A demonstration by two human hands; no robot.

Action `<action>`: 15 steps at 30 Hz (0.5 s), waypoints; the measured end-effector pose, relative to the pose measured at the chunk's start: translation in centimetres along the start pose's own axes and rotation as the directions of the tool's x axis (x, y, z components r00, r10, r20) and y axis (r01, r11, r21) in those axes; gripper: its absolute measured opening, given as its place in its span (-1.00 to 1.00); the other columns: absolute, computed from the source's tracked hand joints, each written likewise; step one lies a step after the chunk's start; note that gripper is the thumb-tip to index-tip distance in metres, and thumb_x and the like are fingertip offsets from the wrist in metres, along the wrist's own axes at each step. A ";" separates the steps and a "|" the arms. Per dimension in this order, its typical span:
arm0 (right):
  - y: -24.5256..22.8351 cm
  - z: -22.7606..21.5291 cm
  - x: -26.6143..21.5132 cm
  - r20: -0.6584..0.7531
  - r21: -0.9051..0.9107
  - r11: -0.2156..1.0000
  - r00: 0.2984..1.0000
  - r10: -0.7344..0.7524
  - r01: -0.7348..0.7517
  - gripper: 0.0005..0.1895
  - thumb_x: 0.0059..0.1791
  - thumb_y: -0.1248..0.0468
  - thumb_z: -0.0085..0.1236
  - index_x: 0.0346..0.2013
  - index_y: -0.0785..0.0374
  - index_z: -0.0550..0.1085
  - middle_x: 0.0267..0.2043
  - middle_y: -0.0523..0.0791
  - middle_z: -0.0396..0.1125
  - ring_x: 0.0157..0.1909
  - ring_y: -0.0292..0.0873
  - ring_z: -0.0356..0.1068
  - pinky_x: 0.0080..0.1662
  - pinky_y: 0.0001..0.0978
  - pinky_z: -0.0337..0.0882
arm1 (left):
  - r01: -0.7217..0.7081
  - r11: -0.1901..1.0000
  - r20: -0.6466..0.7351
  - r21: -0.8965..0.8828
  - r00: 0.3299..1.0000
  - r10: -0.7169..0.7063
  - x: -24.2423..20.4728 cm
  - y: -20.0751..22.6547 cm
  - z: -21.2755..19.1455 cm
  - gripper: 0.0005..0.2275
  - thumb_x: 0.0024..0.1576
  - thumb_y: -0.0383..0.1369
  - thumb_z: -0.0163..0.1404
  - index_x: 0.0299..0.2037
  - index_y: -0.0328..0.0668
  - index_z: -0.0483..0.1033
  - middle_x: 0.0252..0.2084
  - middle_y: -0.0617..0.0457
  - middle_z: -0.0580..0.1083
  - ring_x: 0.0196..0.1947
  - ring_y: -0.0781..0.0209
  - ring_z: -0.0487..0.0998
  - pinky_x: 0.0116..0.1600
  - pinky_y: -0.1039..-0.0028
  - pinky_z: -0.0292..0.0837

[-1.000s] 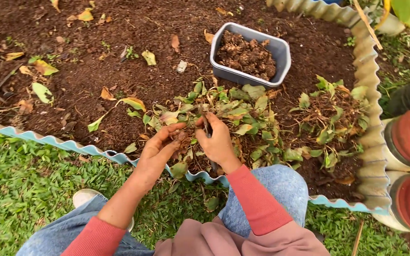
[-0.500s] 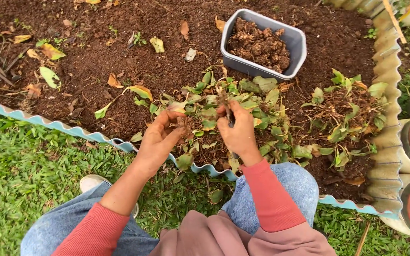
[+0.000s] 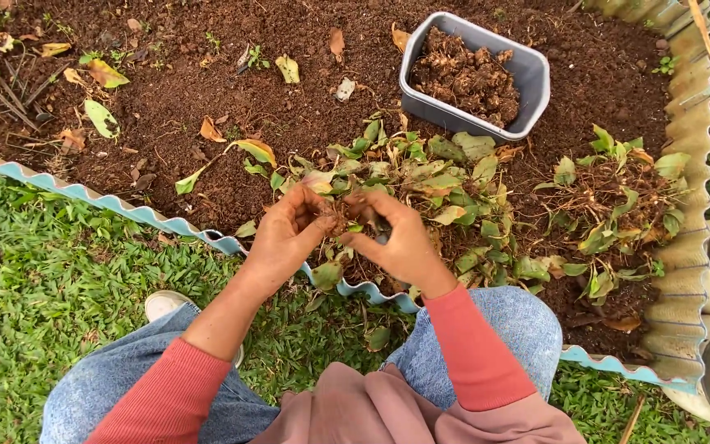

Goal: Pruning dead leaves and cleaning roots from harvested tubers in a raised garden bed.

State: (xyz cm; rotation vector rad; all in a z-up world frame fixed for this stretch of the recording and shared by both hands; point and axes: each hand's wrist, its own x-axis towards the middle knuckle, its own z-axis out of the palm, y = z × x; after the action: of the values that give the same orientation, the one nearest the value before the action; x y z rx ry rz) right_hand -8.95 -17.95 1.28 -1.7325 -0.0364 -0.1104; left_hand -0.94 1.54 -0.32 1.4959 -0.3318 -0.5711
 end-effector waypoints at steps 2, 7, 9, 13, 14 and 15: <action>0.0 0.8 -0.1 -0.005 -0.217 0.971 0.995 -0.102 0.099 -0.55 -0.10 0.23 0.37 0.01 0.35 0.48 -0.12 -0.07 0.40 -0.08 -0.13 0.43 -0.01 -0.27 0.46 | 0.005 1.000 0.029 0.022 1.000 -0.006 0.1 -0.9 -0.2 -0.87 0.21 -0.52 0.04 -0.10 -0.25 0.36 -0.19 0.12 0.44 -0.19 0.43 0.49 -0.05 0.53 0.49; 1.2 1.7 -0.3 -0.020 -0.416 0.884 0.970 -0.243 0.213 -0.50 -0.14 0.22 0.40 0.01 0.38 0.47 -0.08 0.01 0.37 -0.04 0.05 0.43 0.02 -0.18 0.44 | -0.007 0.999 0.058 0.038 0.998 0.005 0.6 -1.1 -0.5 -0.87 0.19 -0.52 0.06 -0.11 -0.27 0.41 -0.21 0.14 0.47 -0.22 0.44 0.48 -0.08 0.55 0.46; 1.5 2.2 -0.7 -0.070 -0.474 0.855 0.959 -0.275 0.211 -0.43 -0.17 0.19 0.44 0.00 0.42 0.40 -0.07 0.03 0.32 -0.05 0.06 0.39 -0.01 -0.14 0.41 | 0.207 0.978 0.015 0.028 0.978 -0.208 0.6 -0.8 -0.6 -0.90 0.20 -0.50 0.05 -0.11 -0.27 0.46 -0.28 0.12 0.48 -0.32 0.40 0.43 -0.22 0.51 0.38; 1.1 3.3 -0.9 -0.070 -0.467 0.876 0.983 -0.172 0.120 -0.52 -0.14 0.21 0.42 -0.06 0.36 0.42 -0.14 -0.01 0.27 -0.09 0.03 0.34 -0.07 -0.14 0.36 | 0.298 0.954 -0.034 -0.030 0.954 -0.299 1.1 -1.7 -0.5 -0.91 0.23 -0.41 -0.04 -0.13 -0.24 0.44 -0.31 0.11 0.50 -0.36 0.41 0.51 -0.25 0.49 0.50; 1.0 3.4 -0.9 -0.091 -0.536 0.835 0.975 -0.203 0.124 -0.51 -0.16 0.22 0.43 -0.08 0.35 0.41 -0.16 -0.01 0.25 -0.10 0.03 0.31 -0.06 -0.12 0.33 | 0.284 0.958 -0.023 -0.044 0.958 -0.285 1.2 -2.2 -0.5 -0.88 0.27 -0.37 -0.07 -0.13 -0.26 0.44 -0.34 0.08 0.47 -0.40 0.36 0.49 -0.28 0.48 0.47; 0.9 3.6 -0.9 -0.109 -0.601 0.790 0.966 -0.233 0.122 -0.50 -0.18 0.22 0.45 -0.10 0.35 0.39 -0.17 -0.01 0.23 -0.10 0.04 0.28 -0.05 -0.10 0.30 | 0.271 0.961 -0.012 -0.058 0.962 -0.272 1.3 -2.6 -0.5 -0.83 0.32 -0.32 -0.10 -0.12 -0.29 0.43 -0.38 0.05 0.45 -0.45 0.30 0.46 -0.31 0.47 0.44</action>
State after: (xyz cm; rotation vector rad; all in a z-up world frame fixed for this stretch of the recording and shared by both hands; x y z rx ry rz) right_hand -9.59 -14.54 -0.31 -2.3401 -0.0364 -0.4607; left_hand 0.05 1.32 -3.14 1.5018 -0.0926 -0.7769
